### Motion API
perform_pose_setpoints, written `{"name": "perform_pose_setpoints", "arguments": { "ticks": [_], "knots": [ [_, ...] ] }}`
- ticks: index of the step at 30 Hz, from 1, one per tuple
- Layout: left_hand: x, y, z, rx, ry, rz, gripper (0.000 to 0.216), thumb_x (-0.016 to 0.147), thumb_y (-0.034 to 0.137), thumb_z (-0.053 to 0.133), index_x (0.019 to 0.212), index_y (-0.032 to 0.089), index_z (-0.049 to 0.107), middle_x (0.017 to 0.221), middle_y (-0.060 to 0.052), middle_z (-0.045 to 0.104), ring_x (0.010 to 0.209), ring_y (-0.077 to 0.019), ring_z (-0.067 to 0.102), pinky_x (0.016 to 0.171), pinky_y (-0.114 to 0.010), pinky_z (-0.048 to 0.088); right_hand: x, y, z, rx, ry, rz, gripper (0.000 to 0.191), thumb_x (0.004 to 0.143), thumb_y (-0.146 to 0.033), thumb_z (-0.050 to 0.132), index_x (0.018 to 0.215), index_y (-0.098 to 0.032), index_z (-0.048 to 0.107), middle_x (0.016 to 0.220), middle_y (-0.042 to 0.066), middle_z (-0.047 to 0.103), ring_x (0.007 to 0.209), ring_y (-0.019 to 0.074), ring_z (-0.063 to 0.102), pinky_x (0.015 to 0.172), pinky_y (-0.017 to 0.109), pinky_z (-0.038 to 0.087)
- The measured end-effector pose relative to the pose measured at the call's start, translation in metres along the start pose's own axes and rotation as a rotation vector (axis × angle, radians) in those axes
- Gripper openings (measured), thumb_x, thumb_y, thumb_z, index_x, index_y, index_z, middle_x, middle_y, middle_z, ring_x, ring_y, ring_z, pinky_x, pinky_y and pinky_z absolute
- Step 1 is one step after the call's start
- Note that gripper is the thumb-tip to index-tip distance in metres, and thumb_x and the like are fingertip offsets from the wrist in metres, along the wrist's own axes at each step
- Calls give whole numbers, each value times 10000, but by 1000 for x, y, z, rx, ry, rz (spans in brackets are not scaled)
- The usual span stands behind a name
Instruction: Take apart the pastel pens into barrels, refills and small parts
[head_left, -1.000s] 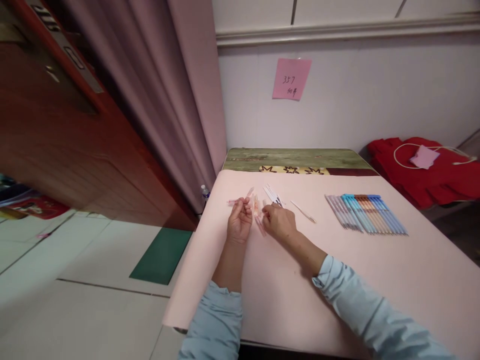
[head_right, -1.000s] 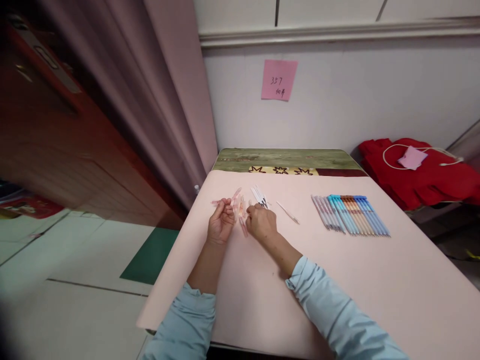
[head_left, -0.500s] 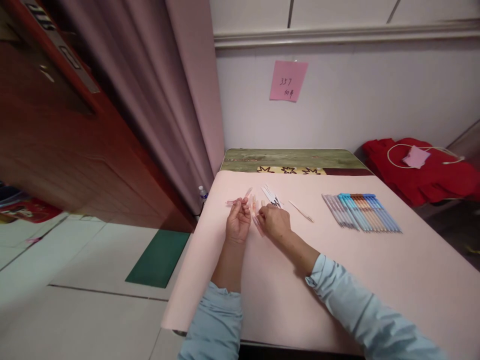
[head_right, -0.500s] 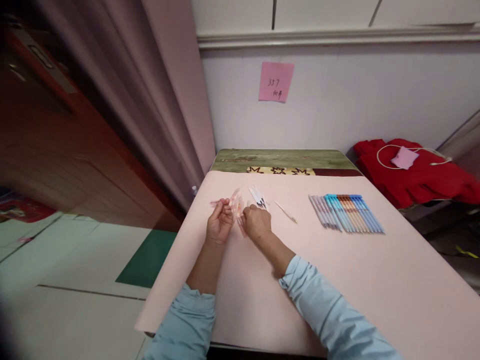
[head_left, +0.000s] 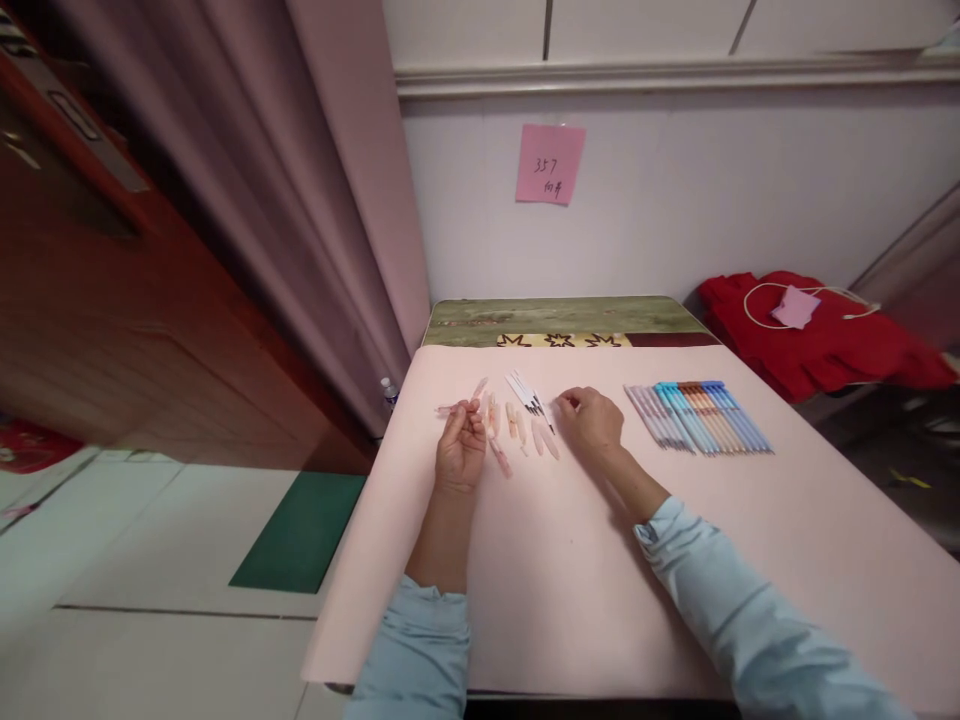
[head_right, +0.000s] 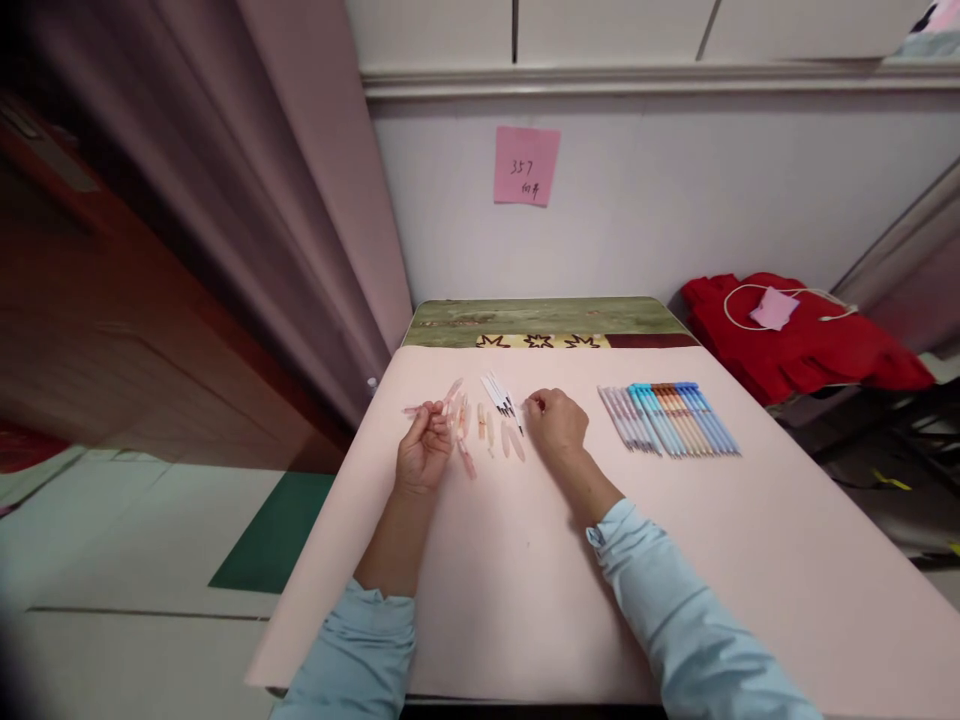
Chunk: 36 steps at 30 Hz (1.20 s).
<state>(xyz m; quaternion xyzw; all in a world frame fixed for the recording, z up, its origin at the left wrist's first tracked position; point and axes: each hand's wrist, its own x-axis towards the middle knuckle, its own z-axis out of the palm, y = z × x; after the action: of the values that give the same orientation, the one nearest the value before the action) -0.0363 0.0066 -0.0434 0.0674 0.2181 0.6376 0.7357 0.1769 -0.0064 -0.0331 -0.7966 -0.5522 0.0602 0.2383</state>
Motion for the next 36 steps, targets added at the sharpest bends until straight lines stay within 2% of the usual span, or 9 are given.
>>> {"name": "perform_pose_setpoints", "arguments": {
  "ticks": [7, 13, 16, 21, 25, 28, 31, 36],
  "knots": [
    [-1, 1, 0, 16, 26, 12, 150, 919, 87, 508, 849, 102, 640, 848, -54, 673, 620, -28, 597, 572, -102, 508, 6, -8, 16, -192, -139, -116, 300, 916, -341, 458, 950, -291, 752, 993, 42, 707, 842, 179, 643, 674, 262, 393],
    [0, 0, 2, 28, 9, 5, 159, 920, 90, 509, 839, 103, 645, 842, -50, 669, 615, -23, 592, 571, -97, 508, 6, -9, 21, -319, -143, -211, 355, 968, -321, 384, 1034, -171, 699, 1016, 130, 683, 850, 214, 667, 720, 290, 417],
    [-1, 0, 2, 17, 12, 8, 176, 932, 91, 489, 847, 99, 643, 842, -52, 667, 618, -24, 593, 572, -99, 509, 10, -9, 20, -329, -138, -222, 334, 956, -307, 399, 1027, -163, 692, 1021, 129, 686, 841, 221, 669, 711, 298, 417],
    [0, 1, 1, 6, 3, 0, 178, 937, 97, 483, 858, 102, 642, 850, -54, 669, 619, -27, 596, 574, -103, 508, 3, -2, 9, -231, -96, -136, 280, 907, -315, 459, 953, -221, 719, 978, 72, 712, 819, 209, 657, 669, 284, 394],
    [1, 0, 0, 12, -5, 1, 148, 921, 95, 514, 856, 105, 646, 853, -51, 675, 612, -27, 590, 570, -105, 505, -25, 4, -5, -5, -83, -81, 243, 870, -327, 492, 869, -265, 726, 851, 11, 722, 761, 175, 634, 638, 260, 375],
    [1, -1, 0, 27, 0, 1, 136, 915, 96, 525, 851, 106, 645, 846, -51, 674, 610, -28, 587, 569, -106, 501, -52, 3, -9, 138, -82, -196, 212, 856, -334, 530, 858, -263, 729, 840, -9, 716, 722, 138, 620, 646, 235, 377],
    [1, -1, 0, 37, -13, 5, 139, 915, 94, 521, 841, 103, 639, 844, -50, 669, 615, -29, 587, 574, -106, 500, -71, -1, -2, 126, -74, -311, 198, 863, -328, 549, 837, -252, 730, 830, -7, 707, 710, 125, 615, 630, 223, 360],
    [1, -1, -1, 31, -38, 5, 143, 919, 93, 511, 853, 100, 638, 858, -51, 662, 629, -29, 591, 585, -105, 504, -68, 0, 5, 95, -34, -324, 208, 882, -359, 558, 898, -254, 737, 849, -1, 706, 717, 129, 615, 611, 227, 345]
  ]
}}
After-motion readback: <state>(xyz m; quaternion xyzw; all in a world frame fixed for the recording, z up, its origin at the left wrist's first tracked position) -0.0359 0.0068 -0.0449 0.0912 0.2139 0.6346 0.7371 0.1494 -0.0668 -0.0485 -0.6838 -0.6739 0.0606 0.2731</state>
